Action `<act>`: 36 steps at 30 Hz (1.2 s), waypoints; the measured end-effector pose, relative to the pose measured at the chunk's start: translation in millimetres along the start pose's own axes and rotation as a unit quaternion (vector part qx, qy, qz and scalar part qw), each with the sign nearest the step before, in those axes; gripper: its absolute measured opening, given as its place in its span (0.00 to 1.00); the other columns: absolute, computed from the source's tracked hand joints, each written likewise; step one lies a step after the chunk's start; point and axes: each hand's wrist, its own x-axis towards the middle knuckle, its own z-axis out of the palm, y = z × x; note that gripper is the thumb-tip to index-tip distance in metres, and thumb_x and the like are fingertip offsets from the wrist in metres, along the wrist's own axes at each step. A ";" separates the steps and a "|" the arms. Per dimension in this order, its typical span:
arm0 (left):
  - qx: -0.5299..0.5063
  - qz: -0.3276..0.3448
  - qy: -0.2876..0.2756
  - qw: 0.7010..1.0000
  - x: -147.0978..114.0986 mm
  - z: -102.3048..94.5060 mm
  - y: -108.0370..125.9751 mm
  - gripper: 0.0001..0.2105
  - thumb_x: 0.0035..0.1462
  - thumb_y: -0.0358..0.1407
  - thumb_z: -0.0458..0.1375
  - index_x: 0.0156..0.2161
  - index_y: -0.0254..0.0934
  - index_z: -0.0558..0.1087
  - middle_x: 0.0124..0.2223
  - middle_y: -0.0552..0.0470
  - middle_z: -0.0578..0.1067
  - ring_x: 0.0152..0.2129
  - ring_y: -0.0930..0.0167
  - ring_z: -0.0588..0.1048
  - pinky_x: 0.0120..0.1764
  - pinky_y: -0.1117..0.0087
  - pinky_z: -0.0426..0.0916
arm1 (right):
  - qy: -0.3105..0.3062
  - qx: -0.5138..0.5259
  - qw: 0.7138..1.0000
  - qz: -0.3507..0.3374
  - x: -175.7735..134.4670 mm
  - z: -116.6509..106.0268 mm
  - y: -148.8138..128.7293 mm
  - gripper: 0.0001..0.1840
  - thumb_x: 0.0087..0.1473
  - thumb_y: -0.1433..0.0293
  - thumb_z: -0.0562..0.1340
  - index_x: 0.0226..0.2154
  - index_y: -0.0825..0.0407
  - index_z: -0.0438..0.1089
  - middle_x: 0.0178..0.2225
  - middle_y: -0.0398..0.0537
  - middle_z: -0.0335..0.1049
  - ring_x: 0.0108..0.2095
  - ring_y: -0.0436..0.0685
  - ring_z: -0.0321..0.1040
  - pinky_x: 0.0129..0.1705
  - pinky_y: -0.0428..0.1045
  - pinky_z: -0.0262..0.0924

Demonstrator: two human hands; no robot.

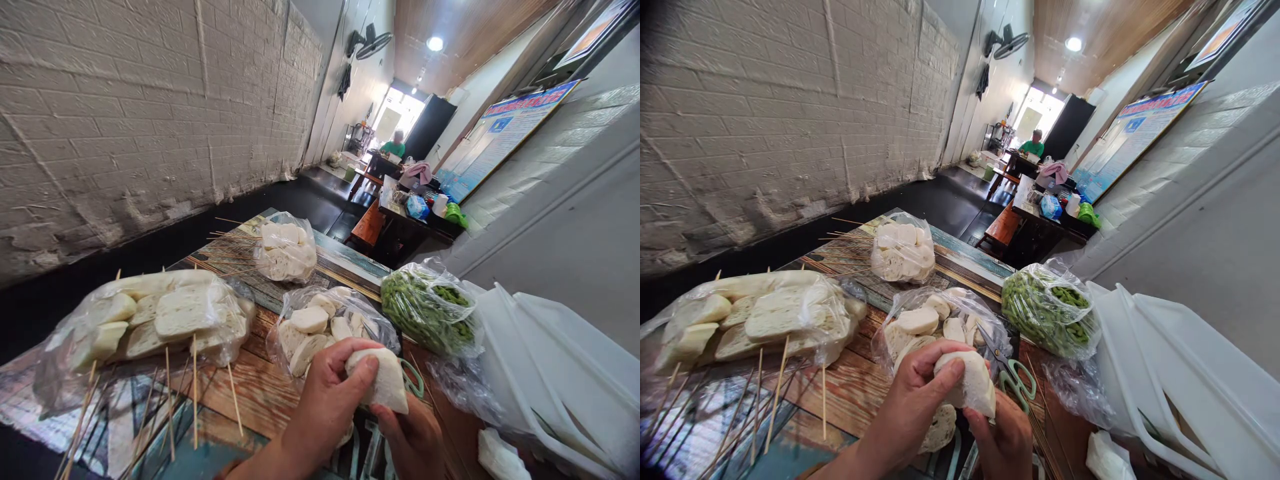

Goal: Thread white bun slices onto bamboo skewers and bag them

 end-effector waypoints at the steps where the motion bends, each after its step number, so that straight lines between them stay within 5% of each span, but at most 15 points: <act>1: 0.003 0.002 0.000 1.000 0.2 -0.2 -0.4 0.20 0.55 0.48 0.60 0.42 0.33 0.79 0.36 0.44 0.78 0.30 0.67 0.73 0.33 0.70 0.66 | 0.004 -0.003 1.000 0.002 0.0 -0.1 -0.2 0.18 0.56 0.55 0.62 0.30 0.50 0.80 0.28 0.48 0.79 0.26 0.57 0.73 0.35 0.49 0.69; 14: -0.009 -0.025 -0.005 1.000 0.7 1.0 -3.4 0.20 0.54 0.49 0.62 0.42 0.32 0.79 0.34 0.46 0.78 0.29 0.68 0.73 0.33 0.71 0.66 | 0.013 -0.001 1.000 0.014 3.1 0.2 -9.9 0.25 0.56 0.49 0.60 0.21 0.50 0.76 0.16 0.42 0.67 0.18 0.52 0.62 0.25 0.46 0.62; 21: -0.124 -0.071 -0.012 0.990 9.5 1.5 -6.8 0.24 0.52 0.48 0.65 0.48 0.31 0.76 0.36 0.46 0.79 0.30 0.70 0.73 0.33 0.72 0.67 | -0.034 0.047 0.996 0.063 5.0 -6.1 -8.7 0.21 0.54 0.60 0.62 0.15 0.52 0.70 0.14 0.41 0.64 0.17 0.50 0.59 0.22 0.45 0.56; 25: -0.202 -0.086 -0.010 0.976 13.7 2.4 -3.9 0.28 0.54 0.51 0.63 0.54 0.34 0.72 0.41 0.45 0.79 0.34 0.69 0.75 0.37 0.71 0.70 | -0.082 0.116 0.980 0.138 4.3 -9.0 2.2 0.19 0.57 0.61 0.61 0.20 0.54 0.73 0.15 0.42 0.64 0.16 0.49 0.58 0.18 0.44 0.53; 31: -0.175 -0.136 -0.058 0.973 20.5 6.0 -5.1 0.25 0.43 0.48 0.70 0.43 0.31 0.78 0.38 0.43 0.81 0.31 0.67 0.77 0.32 0.73 0.70 | -0.111 0.189 0.956 0.195 5.6 -6.2 7.9 0.18 0.57 0.58 0.61 0.26 0.55 0.75 0.16 0.41 0.64 0.16 0.47 0.57 0.19 0.43 0.52; 36: -0.167 -0.115 -0.003 0.979 28.2 2.7 -10.4 0.21 0.41 0.42 0.72 0.39 0.30 0.79 0.34 0.45 0.81 0.27 0.69 0.78 0.31 0.73 0.72 | -0.164 0.196 0.951 0.174 13.8 -10.9 -1.5 0.17 0.59 0.59 0.60 0.29 0.53 0.76 0.18 0.41 0.66 0.17 0.47 0.59 0.20 0.43 0.53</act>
